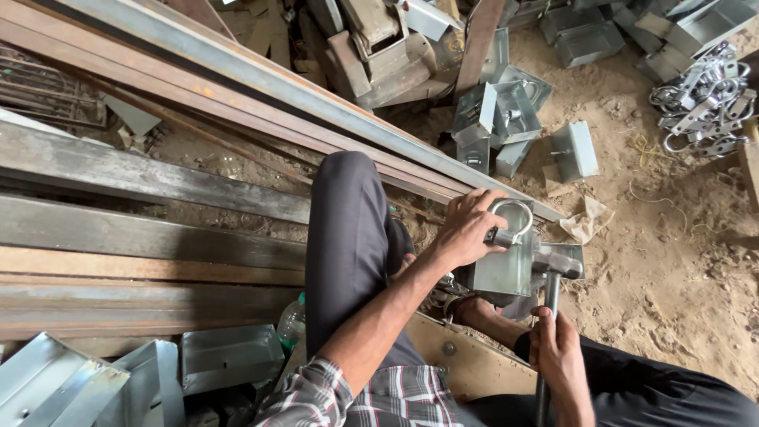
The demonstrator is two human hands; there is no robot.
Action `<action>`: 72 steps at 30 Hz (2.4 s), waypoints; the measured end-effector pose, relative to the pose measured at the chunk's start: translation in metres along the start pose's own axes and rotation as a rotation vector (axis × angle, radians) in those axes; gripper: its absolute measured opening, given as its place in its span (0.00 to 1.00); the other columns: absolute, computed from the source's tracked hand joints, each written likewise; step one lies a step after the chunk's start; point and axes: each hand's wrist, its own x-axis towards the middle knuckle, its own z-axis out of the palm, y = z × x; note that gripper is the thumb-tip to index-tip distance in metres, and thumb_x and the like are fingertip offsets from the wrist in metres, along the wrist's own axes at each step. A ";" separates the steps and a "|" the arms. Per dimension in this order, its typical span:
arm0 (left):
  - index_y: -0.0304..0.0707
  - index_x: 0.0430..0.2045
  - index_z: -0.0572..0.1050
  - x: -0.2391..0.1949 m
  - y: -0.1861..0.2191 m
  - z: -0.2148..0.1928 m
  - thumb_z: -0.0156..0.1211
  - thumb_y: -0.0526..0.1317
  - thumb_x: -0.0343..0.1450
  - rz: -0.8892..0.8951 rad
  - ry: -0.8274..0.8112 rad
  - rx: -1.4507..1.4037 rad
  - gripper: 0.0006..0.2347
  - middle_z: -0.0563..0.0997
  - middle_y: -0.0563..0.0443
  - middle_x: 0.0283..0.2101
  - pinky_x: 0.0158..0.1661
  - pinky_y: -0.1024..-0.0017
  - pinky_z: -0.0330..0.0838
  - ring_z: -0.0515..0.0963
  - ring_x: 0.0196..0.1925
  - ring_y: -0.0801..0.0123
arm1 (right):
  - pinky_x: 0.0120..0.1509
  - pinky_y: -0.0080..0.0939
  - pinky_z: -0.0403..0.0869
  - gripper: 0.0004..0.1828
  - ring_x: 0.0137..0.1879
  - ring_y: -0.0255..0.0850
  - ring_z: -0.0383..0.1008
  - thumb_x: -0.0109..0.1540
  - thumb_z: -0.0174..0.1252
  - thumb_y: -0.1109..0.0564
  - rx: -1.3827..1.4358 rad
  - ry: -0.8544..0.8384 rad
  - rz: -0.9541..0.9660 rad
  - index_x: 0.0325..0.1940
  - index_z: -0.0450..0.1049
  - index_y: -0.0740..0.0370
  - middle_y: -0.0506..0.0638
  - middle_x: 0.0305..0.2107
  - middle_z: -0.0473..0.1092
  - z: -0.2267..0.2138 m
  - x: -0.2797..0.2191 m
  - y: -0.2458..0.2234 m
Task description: The person assembles a metal hinge and handle onto a small metal enclosure using a hammer to tap a pin into place.
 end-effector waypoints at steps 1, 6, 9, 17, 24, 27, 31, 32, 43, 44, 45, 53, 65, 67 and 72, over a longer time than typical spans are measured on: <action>0.44 0.32 0.85 0.000 0.002 -0.002 0.82 0.44 0.52 0.016 0.004 0.041 0.17 0.69 0.50 0.66 0.65 0.46 0.57 0.63 0.71 0.52 | 0.19 0.35 0.59 0.20 0.17 0.33 0.57 0.71 0.45 0.46 0.007 -0.003 0.006 0.47 0.70 0.67 0.45 0.17 0.58 0.001 0.000 0.002; 0.37 0.29 0.83 0.001 0.005 -0.002 0.81 0.43 0.53 0.044 0.023 0.111 0.17 0.66 0.44 0.68 0.66 0.43 0.58 0.60 0.73 0.45 | 0.19 0.35 0.59 0.19 0.16 0.33 0.58 0.71 0.46 0.46 0.007 -0.035 0.023 0.46 0.71 0.65 0.45 0.16 0.59 -0.001 0.007 0.009; 0.33 0.30 0.80 0.002 0.004 0.004 0.80 0.44 0.56 0.031 -0.004 0.133 0.18 0.64 0.41 0.69 0.65 0.40 0.59 0.59 0.73 0.42 | 0.18 0.37 0.62 0.17 0.16 0.35 0.60 0.69 0.51 0.48 -0.086 -0.074 -0.001 0.45 0.68 0.67 0.47 0.16 0.60 -0.004 0.011 0.007; 0.32 0.34 0.79 0.003 0.000 0.012 0.79 0.44 0.57 0.008 -0.029 0.146 0.19 0.63 0.40 0.70 0.65 0.37 0.59 0.58 0.73 0.40 | 0.17 0.39 0.62 0.16 0.15 0.36 0.61 0.67 0.53 0.48 -0.085 -0.097 0.064 0.46 0.68 0.65 0.47 0.16 0.61 -0.008 0.014 0.005; 0.32 0.34 0.78 0.007 0.013 0.013 0.79 0.41 0.58 -0.088 -0.061 0.126 0.18 0.59 0.39 0.71 0.64 0.34 0.60 0.58 0.73 0.35 | 0.17 0.39 0.62 0.16 0.15 0.36 0.62 0.67 0.54 0.49 -0.109 -0.081 0.037 0.45 0.70 0.67 0.48 0.13 0.62 -0.007 0.010 0.001; 0.32 0.32 0.77 0.008 0.020 0.013 0.78 0.39 0.60 -0.171 -0.105 0.120 0.15 0.56 0.40 0.73 0.62 0.31 0.60 0.59 0.72 0.33 | 0.18 0.38 0.62 0.16 0.15 0.36 0.63 0.66 0.55 0.50 -0.102 -0.077 -0.006 0.44 0.70 0.68 0.47 0.13 0.62 -0.007 0.009 0.000; 0.33 0.32 0.77 0.011 0.021 0.020 0.77 0.37 0.60 -0.224 -0.125 0.096 0.14 0.55 0.41 0.73 0.61 0.34 0.64 0.58 0.71 0.27 | 0.18 0.38 0.62 0.16 0.15 0.36 0.63 0.66 0.56 0.50 -0.130 -0.076 -0.018 0.43 0.71 0.69 0.49 0.12 0.63 -0.008 0.008 0.001; 0.33 0.32 0.77 0.011 0.019 0.023 0.77 0.37 0.60 -0.225 -0.124 0.099 0.14 0.55 0.41 0.73 0.61 0.34 0.64 0.58 0.71 0.27 | 0.18 0.38 0.62 0.16 0.15 0.36 0.63 0.66 0.56 0.50 -0.115 -0.086 -0.032 0.43 0.71 0.68 0.48 0.12 0.62 -0.008 0.008 0.001; 0.36 0.42 0.80 0.008 0.002 0.030 0.77 0.38 0.59 -0.183 -0.122 0.030 0.19 0.61 0.42 0.70 0.51 0.59 0.82 0.68 0.64 0.43 | 0.17 0.40 0.68 0.20 0.14 0.40 0.70 0.64 0.57 0.46 -0.296 -0.090 -0.002 0.45 0.72 0.68 0.51 0.12 0.67 -0.010 0.009 -0.004; 0.36 0.42 0.80 0.009 0.003 0.026 0.77 0.38 0.59 -0.183 -0.123 0.029 0.19 0.61 0.42 0.70 0.51 0.59 0.82 0.68 0.64 0.43 | 0.17 0.40 0.68 0.20 0.15 0.39 0.69 0.64 0.57 0.47 -0.283 -0.087 0.003 0.45 0.72 0.68 0.51 0.13 0.66 -0.009 0.009 -0.003; 0.36 0.41 0.81 0.009 0.003 0.022 0.79 0.39 0.57 -0.149 -0.103 0.049 0.20 0.62 0.43 0.69 0.52 0.58 0.80 0.68 0.63 0.43 | 0.17 0.40 0.68 0.20 0.15 0.39 0.69 0.64 0.57 0.47 -0.283 -0.086 0.004 0.45 0.72 0.68 0.51 0.13 0.66 -0.009 0.009 -0.003; 0.37 0.42 0.82 0.004 -0.007 0.010 0.80 0.43 0.58 -0.039 -0.084 0.046 0.21 0.63 0.49 0.70 0.61 0.52 0.71 0.68 0.61 0.49 | 0.17 0.39 0.66 0.17 0.15 0.38 0.66 0.64 0.57 0.51 -0.145 -0.105 0.019 0.48 0.72 0.69 0.50 0.15 0.64 -0.005 0.006 -0.008; 0.37 0.43 0.81 0.000 -0.018 0.015 0.79 0.44 0.59 0.006 -0.040 -0.046 0.21 0.61 0.51 0.71 0.65 0.49 0.65 0.62 0.68 0.46 | 0.18 0.39 0.66 0.18 0.15 0.38 0.66 0.64 0.57 0.51 -0.188 -0.088 0.065 0.52 0.71 0.68 0.51 0.15 0.64 -0.003 0.009 -0.011; 0.37 0.44 0.81 0.000 -0.019 0.016 0.79 0.44 0.59 0.017 -0.042 -0.038 0.21 0.61 0.50 0.71 0.66 0.50 0.65 0.62 0.68 0.46 | 0.18 0.40 0.67 0.19 0.15 0.38 0.66 0.64 0.57 0.50 -0.194 -0.093 0.062 0.52 0.71 0.67 0.51 0.15 0.64 -0.004 0.010 -0.010; 0.36 0.44 0.81 0.002 -0.019 0.017 0.79 0.44 0.59 0.003 -0.061 -0.045 0.22 0.60 0.50 0.71 0.66 0.50 0.63 0.61 0.69 0.45 | 0.18 0.42 0.69 0.21 0.14 0.40 0.68 0.65 0.59 0.46 -0.306 -0.085 0.082 0.52 0.72 0.65 0.52 0.15 0.66 -0.007 0.017 -0.008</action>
